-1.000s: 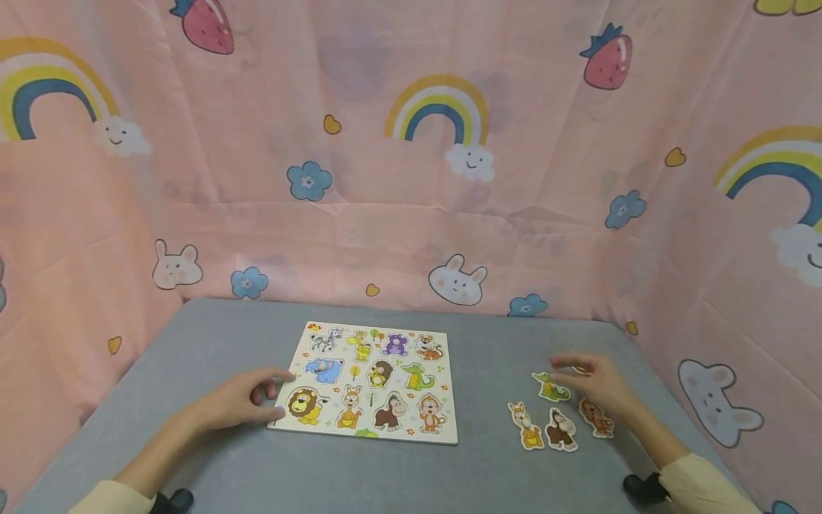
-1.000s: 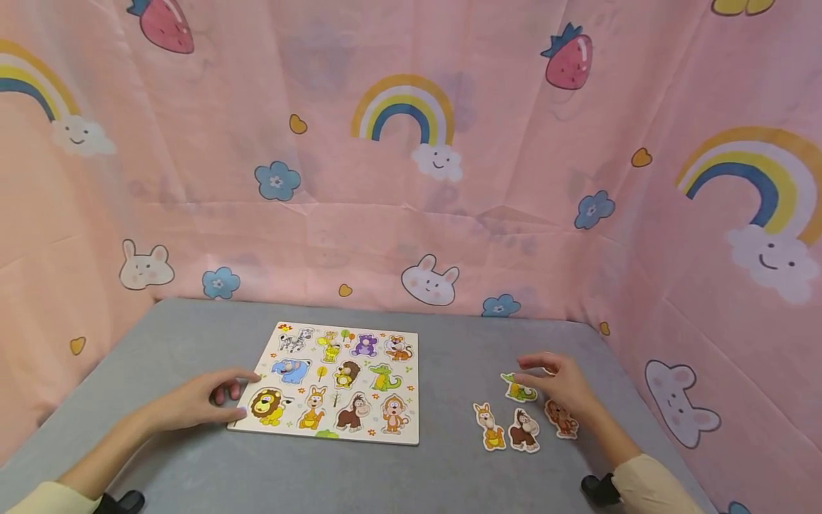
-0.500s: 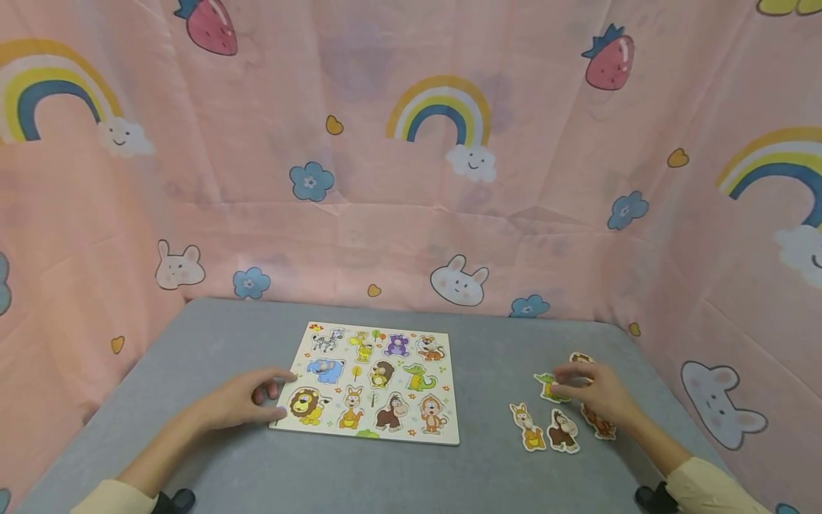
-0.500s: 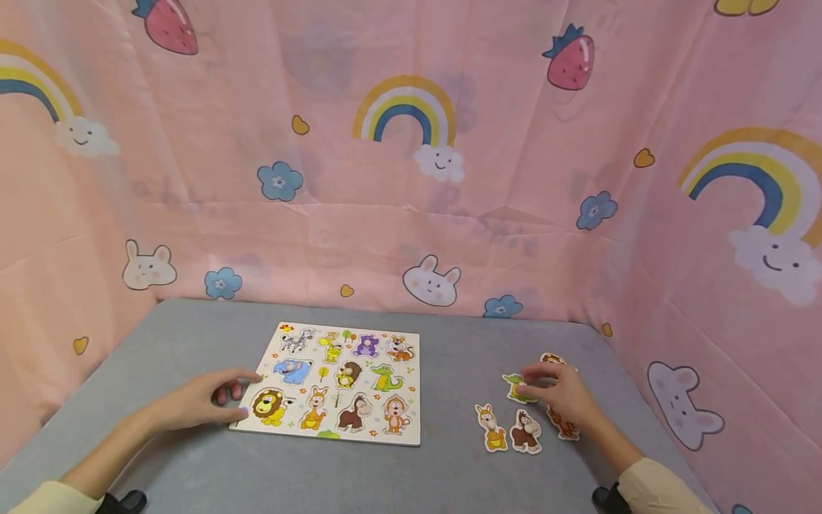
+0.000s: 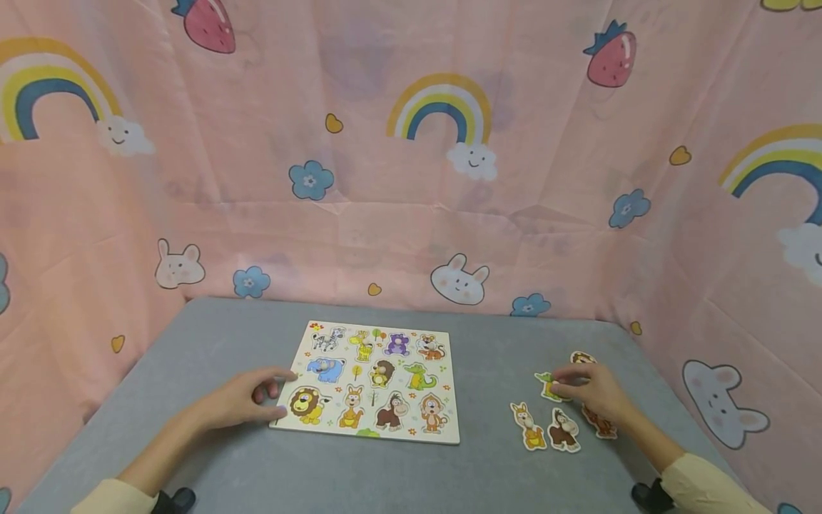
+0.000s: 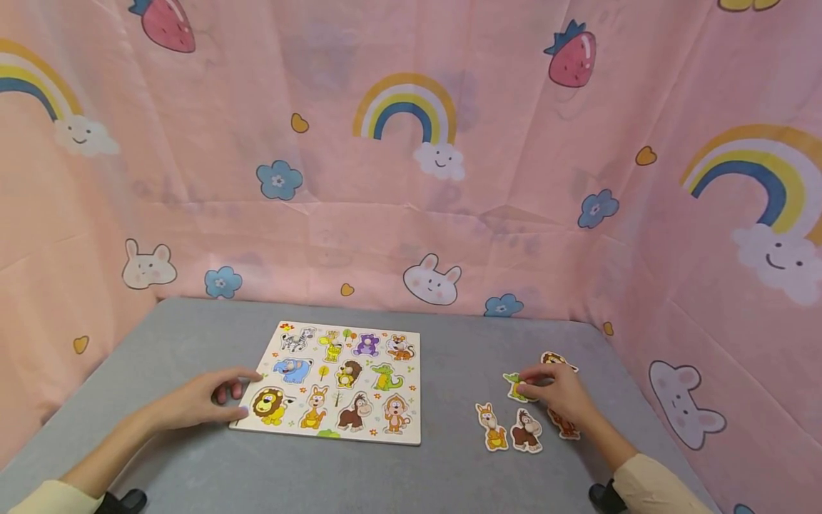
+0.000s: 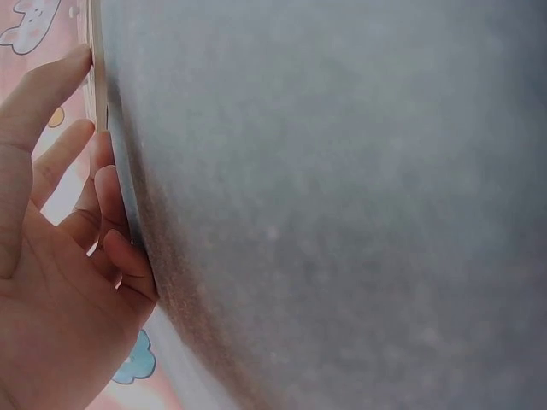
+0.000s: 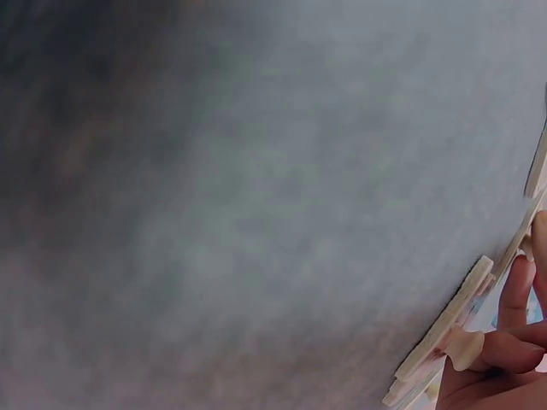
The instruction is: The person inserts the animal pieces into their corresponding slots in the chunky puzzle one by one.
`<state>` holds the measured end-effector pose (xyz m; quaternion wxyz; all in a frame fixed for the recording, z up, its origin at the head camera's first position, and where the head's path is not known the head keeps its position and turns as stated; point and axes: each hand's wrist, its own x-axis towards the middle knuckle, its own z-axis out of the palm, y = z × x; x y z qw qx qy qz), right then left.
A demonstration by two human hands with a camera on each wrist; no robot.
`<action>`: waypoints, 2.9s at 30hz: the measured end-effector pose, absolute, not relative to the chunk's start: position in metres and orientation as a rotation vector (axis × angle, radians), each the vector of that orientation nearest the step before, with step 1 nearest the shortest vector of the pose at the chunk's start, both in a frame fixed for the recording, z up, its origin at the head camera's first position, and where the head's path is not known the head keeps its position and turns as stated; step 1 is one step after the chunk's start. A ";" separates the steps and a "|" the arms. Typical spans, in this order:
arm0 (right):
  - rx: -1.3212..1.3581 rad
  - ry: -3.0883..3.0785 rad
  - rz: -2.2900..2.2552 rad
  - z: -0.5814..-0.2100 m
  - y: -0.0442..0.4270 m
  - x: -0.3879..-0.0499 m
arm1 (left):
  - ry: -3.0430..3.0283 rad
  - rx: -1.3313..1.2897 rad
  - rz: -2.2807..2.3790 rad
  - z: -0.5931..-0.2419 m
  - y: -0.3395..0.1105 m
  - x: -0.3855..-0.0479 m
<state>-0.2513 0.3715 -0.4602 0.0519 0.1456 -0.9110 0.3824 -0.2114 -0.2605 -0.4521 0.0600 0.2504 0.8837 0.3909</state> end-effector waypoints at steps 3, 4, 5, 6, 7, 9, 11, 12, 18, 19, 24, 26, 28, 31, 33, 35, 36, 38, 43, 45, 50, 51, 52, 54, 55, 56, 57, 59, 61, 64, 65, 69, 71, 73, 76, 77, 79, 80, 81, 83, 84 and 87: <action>0.439 -2.770 1.158 -0.460 0.370 -0.251 | 2.676 0.758 1.180 -0.452 -0.261 -0.212; 0.439 -2.770 1.161 -0.459 0.370 -0.251 | 2.676 0.759 1.179 -0.452 -0.261 -0.212; 0.440 -2.772 1.160 -0.459 0.370 -0.251 | 2.676 0.759 1.179 -0.452 -0.261 -0.212; 0.440 -2.776 1.160 -0.459 0.370 -0.251 | 2.676 0.759 1.178 -0.452 -0.261 -0.212; 0.440 -2.780 1.159 -0.459 0.370 -0.252 | 2.677 0.759 1.177 -0.453 -0.261 -0.212; 0.438 -2.795 1.141 -0.458 0.370 -0.252 | 2.680 0.762 1.175 -0.453 -0.261 -0.212; 0.430 -2.812 1.119 -0.458 0.370 -0.253 | 2.685 0.765 1.171 -0.453 -0.261 -0.212; 0.431 -2.816 1.110 -0.457 0.370 -0.253 | 2.686 0.768 1.170 -0.453 -0.261 -0.213; 0.434 -2.809 1.101 -0.457 0.370 -0.253 | 2.681 0.770 1.169 -0.453 -0.261 -0.212; 0.432 -2.807 1.108 -0.457 0.370 -0.253 | 2.679 0.770 1.169 -0.452 -0.261 -0.212; 0.439 -2.796 1.131 -0.456 0.371 -0.255 | 2.675 0.771 1.171 -0.452 -0.261 -0.212; 0.441 -2.792 1.133 -0.455 0.371 -0.256 | 2.672 0.774 1.176 -0.452 -0.261 -0.212; 0.440 -2.793 1.132 -0.454 0.370 -0.257 | 2.671 0.775 1.181 -0.452 -0.262 -0.212; 0.402 -2.802 1.131 -0.451 0.367 -0.257 | 2.671 0.778 1.180 -0.452 -0.262 -0.212; 0.374 -2.811 1.122 -0.449 0.364 -0.257 | 2.672 0.777 1.175 -0.452 -0.262 -0.213; 0.360 -2.813 1.114 -0.447 0.360 -0.257 | 2.669 0.780 1.174 -0.452 -0.262 -0.213; 0.351 -2.811 1.114 -0.445 0.357 -0.257 | 2.667 0.780 1.175 -0.452 -0.262 -0.213; 0.342 -2.812 1.125 -0.443 0.352 -0.258 | 2.664 0.782 1.180 -0.453 -0.262 -0.213; 0.342 -2.797 1.180 -0.437 0.340 -0.261 | 2.666 0.784 1.184 -0.452 -0.261 -0.213; 0.365 -2.782 1.190 -0.435 0.336 -0.263 | 2.667 0.787 1.184 -0.452 -0.261 -0.212; 0.459 -2.731 1.229 -0.434 0.325 -0.267 | 2.668 0.798 1.191 -0.452 -0.261 -0.212; 0.476 -2.722 1.237 -0.434 0.323 -0.268 | 2.667 0.798 1.191 -0.452 -0.261 -0.212; 0.486 -2.715 1.244 -0.435 0.320 -0.268 | 2.667 0.797 1.191 -0.452 -0.261 -0.212; 0.488 -2.713 1.263 -0.436 0.316 -0.270 | 2.665 0.789 1.191 -0.452 -0.261 -0.212; 0.486 -2.716 1.271 -0.437 0.314 -0.271 | 2.665 0.785 1.189 -0.452 -0.261 -0.212; 0.481 -2.721 1.276 -0.438 0.311 -0.272 | 2.664 0.781 1.187 -0.452 -0.261 -0.212; 0.470 -2.726 1.287 -0.438 0.309 -0.273 | 2.664 0.776 1.186 -0.452 -0.261 -0.212; 0.450 -2.741 1.294 -0.439 0.306 -0.276 | 2.663 0.767 1.185 -0.453 -0.261 -0.212; 0.440 -2.756 1.285 -0.440 0.302 -0.278 | 2.665 0.764 1.182 -0.453 -0.261 -0.212; 0.429 -2.772 1.280 -0.440 0.297 -0.280 | 2.664 0.772 1.184 -0.453 -0.261 -0.212; 0.439 -2.778 1.280 -0.439 0.295 -0.280 | 2.664 0.778 1.184 -0.453 -0.261 -0.212; 0.468 -2.779 1.309 -0.438 0.286 -0.282 | 2.654 0.788 1.189 -0.452 -0.261 -0.212; 0.492 -2.770 1.312 -0.439 0.281 -0.282 | 2.654 0.790 1.189 -0.452 -0.261 -0.212; 0.515 -2.751 1.319 -0.440 0.276 -0.283 | 2.662 0.800 1.187 -0.452 -0.262 -0.212; 0.552 -2.723 1.330 -0.443 0.268 -0.285 | 2.680 0.820 1.178 -0.453 -0.262 -0.212; 0.563 -2.714 1.332 -0.444 0.265 -0.286 | 2.683 0.826 1.177 -0.453 -0.262 -0.212; 0.585 -2.697 1.338 -0.445 0.260 -0.287 | 2.688 0.831 1.174 -0.453 -0.262 -0.212; 0.597 -2.689 1.341 -0.446 0.257 -0.287 | 2.685 0.829 1.176 -0.453 -0.262 -0.212; 0.604 -2.682 1.342 -0.447 0.254 -0.287 | 2.683 0.827 1.178 -0.452 -0.262 -0.211; 0.633 -2.662 1.354 -0.447 0.249 -0.288 | 2.681 0.818 1.179 -0.452 -0.262 -0.211; 0.642 -2.653 1.364 -0.448 0.247 -0.288 | 2.681 0.815 1.177 -0.452 -0.261 -0.211; 0.641 -2.637 1.379 -0.449 0.241 -0.290 | 2.686 0.809 1.168 -0.452 -0.261 -0.212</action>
